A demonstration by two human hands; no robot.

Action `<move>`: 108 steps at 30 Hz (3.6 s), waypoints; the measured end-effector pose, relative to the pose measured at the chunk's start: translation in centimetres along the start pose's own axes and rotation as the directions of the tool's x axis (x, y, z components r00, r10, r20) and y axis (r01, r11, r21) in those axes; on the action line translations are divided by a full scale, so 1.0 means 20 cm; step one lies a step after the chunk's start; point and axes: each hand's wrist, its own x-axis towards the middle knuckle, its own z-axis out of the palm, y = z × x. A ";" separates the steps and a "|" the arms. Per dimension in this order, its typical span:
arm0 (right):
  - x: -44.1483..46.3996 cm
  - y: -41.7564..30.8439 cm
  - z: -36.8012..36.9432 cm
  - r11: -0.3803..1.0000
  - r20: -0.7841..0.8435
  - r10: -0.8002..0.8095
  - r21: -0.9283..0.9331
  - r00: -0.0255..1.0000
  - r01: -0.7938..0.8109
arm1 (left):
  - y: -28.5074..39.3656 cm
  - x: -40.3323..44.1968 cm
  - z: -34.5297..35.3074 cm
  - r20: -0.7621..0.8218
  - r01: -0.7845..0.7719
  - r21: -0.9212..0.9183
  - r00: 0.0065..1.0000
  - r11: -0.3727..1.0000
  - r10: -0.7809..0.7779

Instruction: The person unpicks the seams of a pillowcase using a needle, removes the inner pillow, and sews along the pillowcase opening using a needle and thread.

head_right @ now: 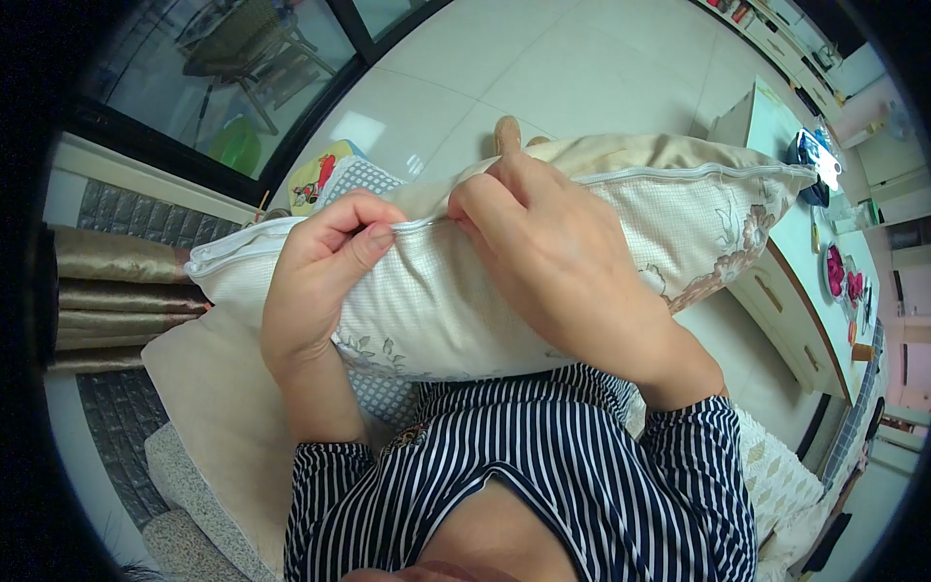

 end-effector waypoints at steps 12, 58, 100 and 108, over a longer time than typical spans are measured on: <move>0.02 -0.04 0.12 0.983 -0.040 -0.185 0.000 0.982 0.185 | 0.00 0.01 0.03 -0.075 0.028 -0.071 0.997 0.997 -0.033; -0.02 0.11 0.01 0.999 -0.464 -0.025 0.021 0.886 0.040 | 0.08 0.04 0.36 0.037 -0.443 0.751 0.768 0.489 0.639; 0.08 0.21 0.08 0.993 -0.543 -0.115 -0.048 0.832 0.107 | 0.24 -0.11 0.14 0.184 -0.306 0.935 0.849 0.178 0.496; 0.10 0.20 0.09 0.989 -0.590 -0.145 -0.082 0.794 0.120 | 0.19 -0.11 0.20 0.103 -0.223 0.954 0.872 0.202 0.479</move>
